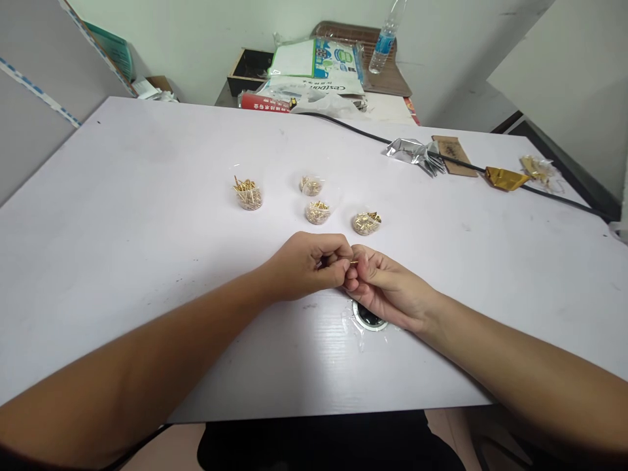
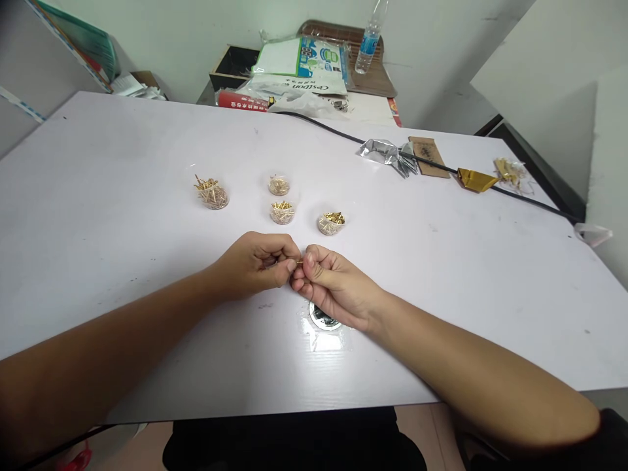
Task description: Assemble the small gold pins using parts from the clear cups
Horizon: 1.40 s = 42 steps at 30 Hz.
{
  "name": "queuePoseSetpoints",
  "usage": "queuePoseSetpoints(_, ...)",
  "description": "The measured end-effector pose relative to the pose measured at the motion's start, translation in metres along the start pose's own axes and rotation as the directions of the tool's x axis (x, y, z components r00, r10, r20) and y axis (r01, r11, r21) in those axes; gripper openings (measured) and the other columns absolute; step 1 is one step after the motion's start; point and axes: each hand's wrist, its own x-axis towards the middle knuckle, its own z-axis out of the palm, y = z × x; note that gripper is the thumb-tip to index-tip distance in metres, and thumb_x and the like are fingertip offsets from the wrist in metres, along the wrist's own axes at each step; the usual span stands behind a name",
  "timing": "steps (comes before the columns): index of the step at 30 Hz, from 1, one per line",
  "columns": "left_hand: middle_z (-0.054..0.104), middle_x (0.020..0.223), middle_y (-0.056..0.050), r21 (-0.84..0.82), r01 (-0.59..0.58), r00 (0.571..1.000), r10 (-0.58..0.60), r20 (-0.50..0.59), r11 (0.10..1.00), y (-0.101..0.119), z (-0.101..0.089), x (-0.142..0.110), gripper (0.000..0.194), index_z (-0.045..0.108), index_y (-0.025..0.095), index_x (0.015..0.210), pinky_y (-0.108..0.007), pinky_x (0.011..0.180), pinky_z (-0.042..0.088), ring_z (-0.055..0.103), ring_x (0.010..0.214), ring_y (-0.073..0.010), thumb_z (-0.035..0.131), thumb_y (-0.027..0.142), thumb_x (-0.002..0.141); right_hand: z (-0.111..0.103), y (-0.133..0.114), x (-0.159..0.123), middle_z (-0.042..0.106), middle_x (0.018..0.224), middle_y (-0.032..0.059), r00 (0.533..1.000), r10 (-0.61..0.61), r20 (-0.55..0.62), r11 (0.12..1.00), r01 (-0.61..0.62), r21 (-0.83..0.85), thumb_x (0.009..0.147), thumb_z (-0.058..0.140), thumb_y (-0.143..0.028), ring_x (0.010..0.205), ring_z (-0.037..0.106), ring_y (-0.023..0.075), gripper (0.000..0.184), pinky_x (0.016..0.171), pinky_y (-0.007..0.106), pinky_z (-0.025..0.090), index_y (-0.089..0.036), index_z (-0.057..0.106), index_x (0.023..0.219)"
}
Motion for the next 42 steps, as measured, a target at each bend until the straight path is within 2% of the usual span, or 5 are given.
queuePoseSetpoints(13, 0.061, 0.066, -0.002, 0.029, -0.017, 1.000, 0.017, 0.002, 0.999, -0.001, 0.000, 0.000, 0.011, 0.057, 0.011, 0.073, -0.020, 0.053, 0.042, 0.053, 0.058, -0.0089, 0.053, 0.018, 0.079, 0.001, 0.001, 0.000, 0.066, 0.075, 0.0002, 0.999, -0.013, 0.031, 1.000, 0.012, 0.026, 0.075, 0.082, -0.024, 0.066, 0.064, 0.0034, 0.033, 0.066, 0.009, 0.055, -0.012, 0.051, 0.073)
queuePoseSetpoints(19, 0.066, 0.071, -0.006, 0.007, -0.008, 1.000, 0.007, 0.008, 1.000, -0.003, 0.001, -0.001, 0.011, 0.058, 0.010, 0.076, -0.023, 0.056, 0.046, 0.061, 0.063, -0.0134, 0.053, 0.019, 0.080, 0.000, 0.002, 0.000, 0.067, 0.076, 0.0005, 0.997, -0.025, 0.080, 0.998, 0.021, 0.051, 0.079, 0.079, -0.021, 0.068, 0.066, 0.0039, 0.027, 0.068, 0.009, 0.055, -0.012, 0.053, 0.075)
queuePoseSetpoints(30, 0.066, 0.070, -0.006, 0.002, -0.014, 1.000, 0.014, 0.021, 1.000, -0.003, 0.001, 0.001, 0.012, 0.059, 0.010, 0.077, -0.025, 0.057, 0.050, 0.063, 0.064, -0.0149, 0.054, 0.020, 0.081, -0.002, 0.003, 0.000, 0.067, 0.077, -0.0011, 0.998, -0.020, 0.065, 0.999, 0.018, 0.032, 0.078, 0.080, -0.022, 0.069, 0.067, 0.0040, 0.030, 0.070, 0.010, 0.056, -0.014, 0.051, 0.078)
queuePoseSetpoints(37, 0.066, 0.068, -0.001, -0.135, -0.038, 0.999, 0.039, 0.000, 0.990, -0.005, -0.002, 0.000, 0.007, 0.056, 0.012, 0.077, -0.018, 0.057, 0.048, 0.061, 0.061, -0.0078, 0.054, 0.014, 0.084, 0.002, -0.004, 0.000, 0.066, 0.077, 0.0013, 0.989, -0.111, 0.093, 0.982, 0.124, -0.145, 0.083, 0.075, -0.037, 0.072, 0.067, 0.0076, 0.031, 0.066, 0.014, 0.055, -0.012, 0.056, 0.081)
queuePoseSetpoints(42, 0.064, 0.065, -0.001, -0.154, -0.030, 1.000, 0.031, 0.001, 0.988, -0.005, -0.003, 0.000, 0.008, 0.056, 0.012, 0.077, -0.016, 0.052, 0.043, 0.056, 0.057, -0.0062, 0.056, 0.016, 0.085, 0.004, -0.011, -0.001, 0.069, 0.077, 0.0061, 0.973, -0.206, 0.103, 0.927, 0.228, -0.298, 0.084, 0.073, -0.029, 0.072, 0.070, 0.0131, 0.022, 0.063, 0.019, 0.058, -0.010, 0.062, 0.083)
